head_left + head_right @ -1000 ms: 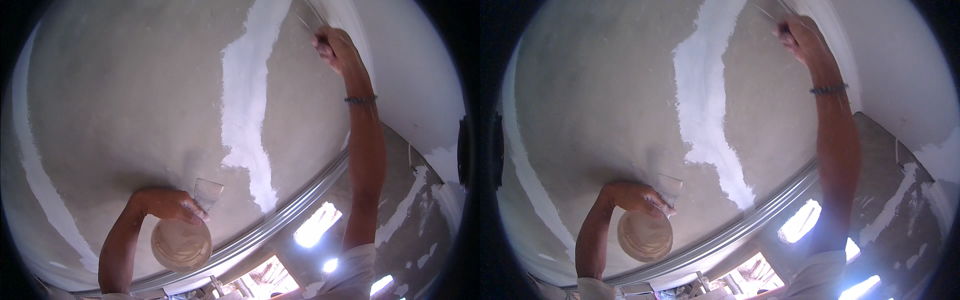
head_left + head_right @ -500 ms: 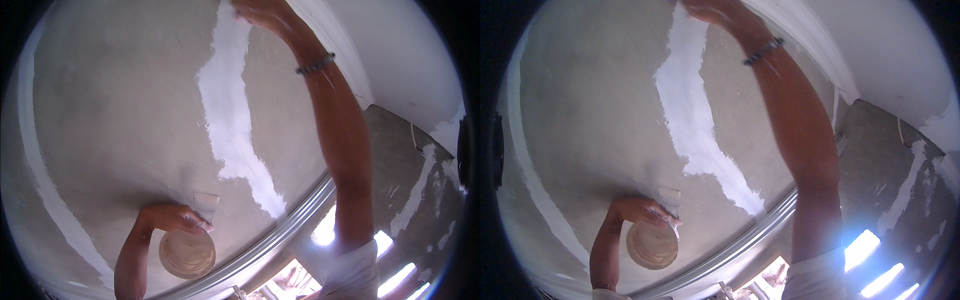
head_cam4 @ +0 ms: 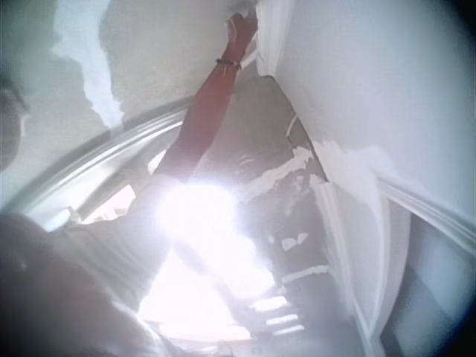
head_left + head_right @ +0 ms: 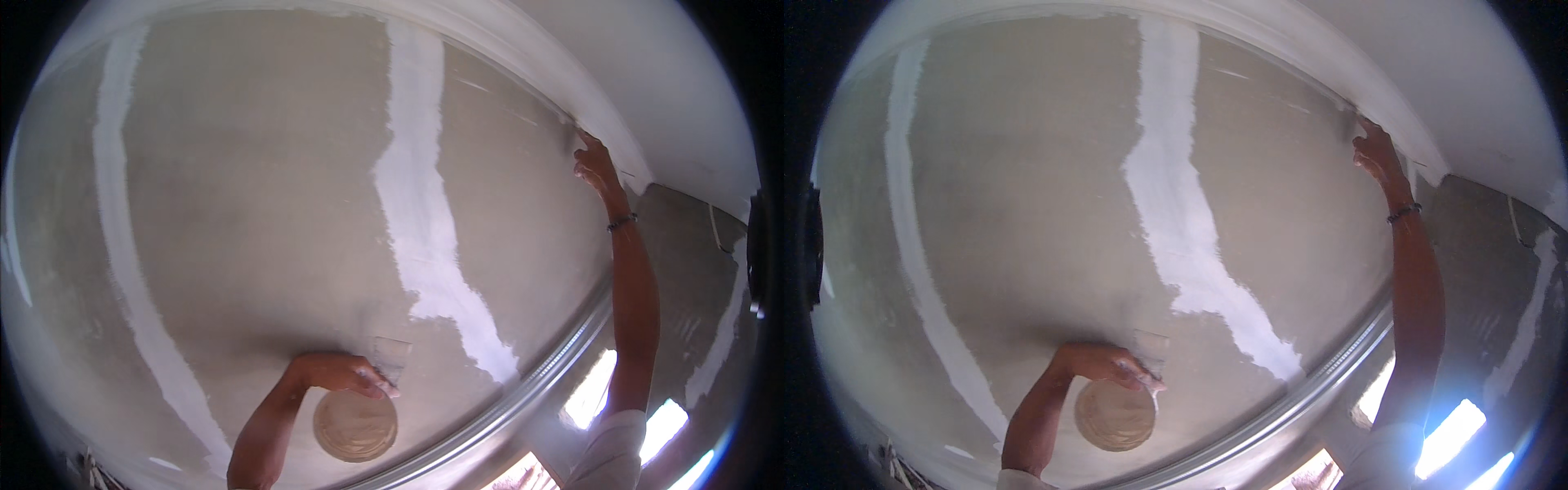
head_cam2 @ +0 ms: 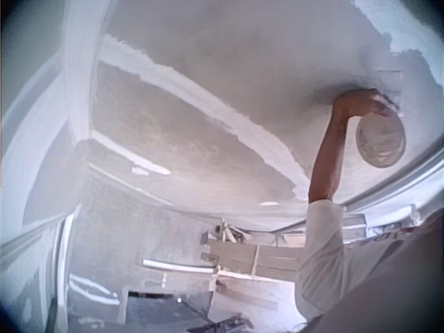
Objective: The person applies plaster or joint compound to the edge of ceiling crown molding using a metal scraper, repeatedly loading the scraper from a small tub and smoothing the material into the gap between the molding and the ceiling.
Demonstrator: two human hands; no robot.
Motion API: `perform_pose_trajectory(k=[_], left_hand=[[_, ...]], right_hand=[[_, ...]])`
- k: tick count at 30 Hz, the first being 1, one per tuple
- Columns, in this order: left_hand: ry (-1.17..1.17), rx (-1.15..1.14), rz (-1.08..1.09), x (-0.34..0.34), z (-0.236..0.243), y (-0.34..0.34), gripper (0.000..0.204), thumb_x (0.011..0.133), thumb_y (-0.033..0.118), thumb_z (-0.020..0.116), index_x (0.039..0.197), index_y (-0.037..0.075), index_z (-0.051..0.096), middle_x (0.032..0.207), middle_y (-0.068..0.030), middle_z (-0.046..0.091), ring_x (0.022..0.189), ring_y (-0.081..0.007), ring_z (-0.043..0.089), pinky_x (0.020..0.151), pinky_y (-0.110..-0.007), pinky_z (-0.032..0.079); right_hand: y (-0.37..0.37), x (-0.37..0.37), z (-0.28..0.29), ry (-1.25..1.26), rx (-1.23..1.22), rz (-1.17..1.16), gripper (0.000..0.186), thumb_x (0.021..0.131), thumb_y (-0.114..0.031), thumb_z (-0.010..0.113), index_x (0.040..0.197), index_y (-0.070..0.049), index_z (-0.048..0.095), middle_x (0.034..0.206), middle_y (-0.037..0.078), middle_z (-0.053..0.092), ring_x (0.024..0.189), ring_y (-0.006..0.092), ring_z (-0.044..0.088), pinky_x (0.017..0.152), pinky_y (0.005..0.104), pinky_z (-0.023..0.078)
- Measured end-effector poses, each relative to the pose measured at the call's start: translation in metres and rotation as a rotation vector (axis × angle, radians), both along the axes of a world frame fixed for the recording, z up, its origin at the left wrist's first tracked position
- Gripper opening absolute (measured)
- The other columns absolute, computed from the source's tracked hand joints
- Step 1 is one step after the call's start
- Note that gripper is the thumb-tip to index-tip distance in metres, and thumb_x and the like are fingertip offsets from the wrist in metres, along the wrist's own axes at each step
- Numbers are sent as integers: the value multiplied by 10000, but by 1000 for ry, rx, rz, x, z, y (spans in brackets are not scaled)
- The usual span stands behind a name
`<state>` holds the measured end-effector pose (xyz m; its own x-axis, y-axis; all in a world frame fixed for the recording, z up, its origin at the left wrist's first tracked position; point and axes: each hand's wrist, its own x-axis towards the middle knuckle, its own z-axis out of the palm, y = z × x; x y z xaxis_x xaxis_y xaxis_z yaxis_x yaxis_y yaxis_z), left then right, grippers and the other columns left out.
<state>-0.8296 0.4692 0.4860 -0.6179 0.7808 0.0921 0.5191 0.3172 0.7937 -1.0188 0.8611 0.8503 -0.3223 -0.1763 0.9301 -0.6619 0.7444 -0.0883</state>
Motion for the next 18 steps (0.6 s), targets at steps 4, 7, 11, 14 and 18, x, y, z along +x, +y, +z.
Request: perform_pose_trajectory(k=[4,7,11,14,18], left_hand=[[-25,11,55,9,-2,-4,395,914,291,549,1196,16,591,1240,-108,586,1168,-205,514,1016,-302,339],[-32,44,59,12,-1,-4,385,914,288,546,1187,23,601,1233,-100,591,1160,-200,516,1017,-299,336],[-21,50,50,10,2,-1,393,909,311,547,1174,29,614,1225,-95,596,1152,-194,516,1012,-293,331],[-24,63,62,9,1,-1,410,902,336,555,1169,32,620,1221,-96,599,1140,-190,520,1003,-289,333],[-38,81,78,5,-6,-4,421,893,355,566,1167,41,624,1218,-92,600,1124,-187,522,992,-290,339]], right_hand=[[-93,71,-12,-252,-126,448,314,863,-108,461,1137,34,515,556,29,507,391,76,393,343,249,291],[-151,89,3,-288,-32,653,160,895,-142,479,851,-9,556,550,22,510,368,61,350,348,236,277],[-237,137,-8,62,17,862,268,872,-135,536,623,-35,536,650,43,562,426,89,410,382,244,309],[-290,143,5,627,226,715,116,742,-36,623,639,-42,570,684,52,581,549,160,493,463,295,377],[-322,180,3,914,324,575,30,653,-81,646,662,-55,635,688,116,599,711,272,576,606,386,456]])
